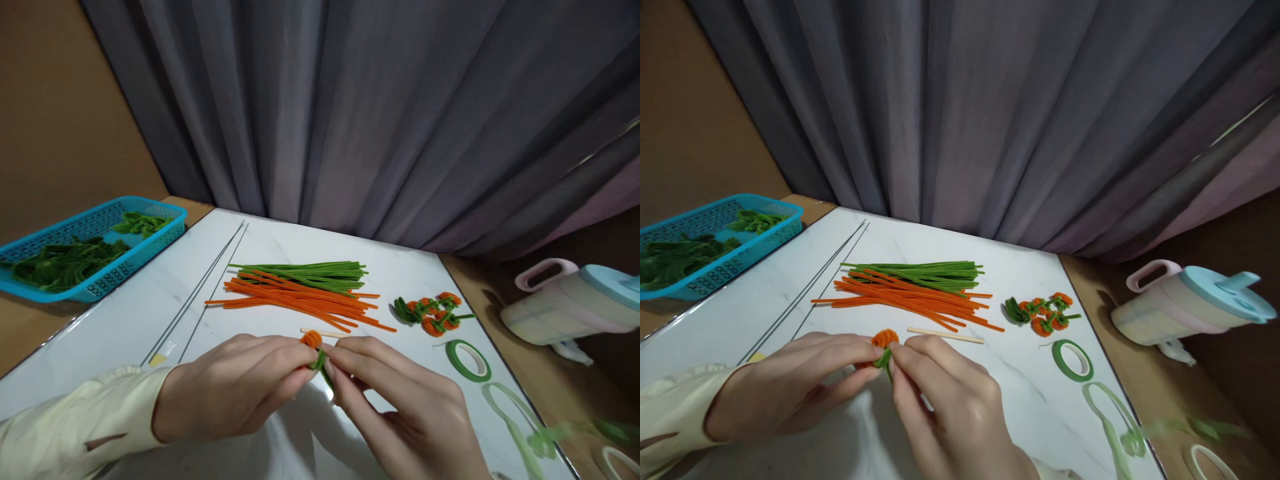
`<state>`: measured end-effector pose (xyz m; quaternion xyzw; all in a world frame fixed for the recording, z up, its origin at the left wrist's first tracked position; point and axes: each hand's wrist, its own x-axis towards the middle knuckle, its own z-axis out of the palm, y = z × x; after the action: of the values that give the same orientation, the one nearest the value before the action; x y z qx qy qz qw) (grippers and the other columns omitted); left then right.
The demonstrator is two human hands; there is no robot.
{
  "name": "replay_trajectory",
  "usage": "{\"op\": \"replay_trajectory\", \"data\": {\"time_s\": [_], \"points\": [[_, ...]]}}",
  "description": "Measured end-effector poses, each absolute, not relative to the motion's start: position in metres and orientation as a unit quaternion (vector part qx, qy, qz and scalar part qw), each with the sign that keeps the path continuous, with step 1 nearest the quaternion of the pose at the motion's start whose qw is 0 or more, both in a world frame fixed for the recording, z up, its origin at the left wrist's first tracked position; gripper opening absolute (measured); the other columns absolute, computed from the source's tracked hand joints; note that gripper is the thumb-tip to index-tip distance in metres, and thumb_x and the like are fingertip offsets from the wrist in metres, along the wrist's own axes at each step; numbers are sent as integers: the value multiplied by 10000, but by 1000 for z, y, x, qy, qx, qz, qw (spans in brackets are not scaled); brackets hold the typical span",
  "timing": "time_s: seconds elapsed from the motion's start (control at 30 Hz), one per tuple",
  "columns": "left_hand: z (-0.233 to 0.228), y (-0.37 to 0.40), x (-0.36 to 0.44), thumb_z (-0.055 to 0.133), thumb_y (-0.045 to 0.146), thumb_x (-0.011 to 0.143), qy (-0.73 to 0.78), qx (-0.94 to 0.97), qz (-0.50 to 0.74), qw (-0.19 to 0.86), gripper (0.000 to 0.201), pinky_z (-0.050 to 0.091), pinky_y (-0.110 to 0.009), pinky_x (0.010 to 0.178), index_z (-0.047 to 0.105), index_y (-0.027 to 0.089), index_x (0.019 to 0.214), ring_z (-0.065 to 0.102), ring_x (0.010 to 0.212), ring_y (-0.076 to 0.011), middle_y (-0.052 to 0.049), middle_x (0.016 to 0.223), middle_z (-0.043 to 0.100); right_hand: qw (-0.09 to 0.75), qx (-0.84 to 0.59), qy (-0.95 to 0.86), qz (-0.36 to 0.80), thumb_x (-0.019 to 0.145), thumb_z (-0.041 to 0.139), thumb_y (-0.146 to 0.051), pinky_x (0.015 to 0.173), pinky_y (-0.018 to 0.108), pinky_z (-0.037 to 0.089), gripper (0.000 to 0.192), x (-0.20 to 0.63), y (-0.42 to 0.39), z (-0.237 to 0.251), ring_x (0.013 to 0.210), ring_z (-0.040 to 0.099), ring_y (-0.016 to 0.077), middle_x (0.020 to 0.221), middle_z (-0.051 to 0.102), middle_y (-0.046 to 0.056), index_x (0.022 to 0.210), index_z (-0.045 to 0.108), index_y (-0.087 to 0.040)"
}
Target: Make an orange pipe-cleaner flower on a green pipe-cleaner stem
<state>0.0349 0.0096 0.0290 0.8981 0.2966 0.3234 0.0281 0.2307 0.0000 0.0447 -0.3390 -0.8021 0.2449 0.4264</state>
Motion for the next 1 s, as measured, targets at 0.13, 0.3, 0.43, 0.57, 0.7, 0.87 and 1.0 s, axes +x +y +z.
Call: {"op": "replay_trajectory", "data": {"time_s": [0.13,0.3,0.43,0.57,0.7,0.87,1.0], "points": [[31,8,36,408,187,922,311,888,332,69,114,498,-154,670,506,171,977,648,703,-91,-2,819,688,413,-328,-819,225,825,525,-9,765,182,544,272,233,-1,45,821,629,128,949,644,67,1023,636,-159],[31,8,35,441,195,904,319,881,332,106,113,509,-153,659,516,180,987,650,675,-92,6,794,690,421,-306,-830,201,806,528,17,771,190,538,287,233,0,44,827,633,134,946,647,70,1024,623,-144],[31,10,35,462,190,896,314,876,347,114,113,513,-151,649,525,174,989,644,668,-90,0,797,688,421,-298,-831,210,830,496,-5,701,218,549,268,232,4,43,778,631,146,891,644,76,1021,622,-146],[36,13,33,532,167,861,315,855,356,207,130,502,-147,599,541,172,990,624,616,-78,11,758,667,393,-258,-852,229,858,480,-35,707,214,541,270,239,12,52,800,627,141,892,645,74,1046,627,-160],[43,19,30,552,194,854,321,749,308,491,103,516,-168,571,524,165,949,648,577,-89,10,704,664,343,-232,-871,263,854,473,-21,687,197,533,293,246,20,64,793,624,128,893,645,71,1040,645,-168],[42,28,28,637,267,805,290,585,309,691,198,456,-166,438,514,149,905,611,454,-95,-13,692,663,412,-243,-838,264,836,500,-8,625,217,516,220,242,23,63,703,606,129,808,647,62,946,643,-133],[39,32,25,693,232,757,308,563,317,698,188,342,-123,395,566,144,863,581,462,-72,-2,652,653,435,-244,-831,246,822,527,-9,636,227,515,170,238,20,57,720,605,139,804,637,64,914,618,-120]]}}
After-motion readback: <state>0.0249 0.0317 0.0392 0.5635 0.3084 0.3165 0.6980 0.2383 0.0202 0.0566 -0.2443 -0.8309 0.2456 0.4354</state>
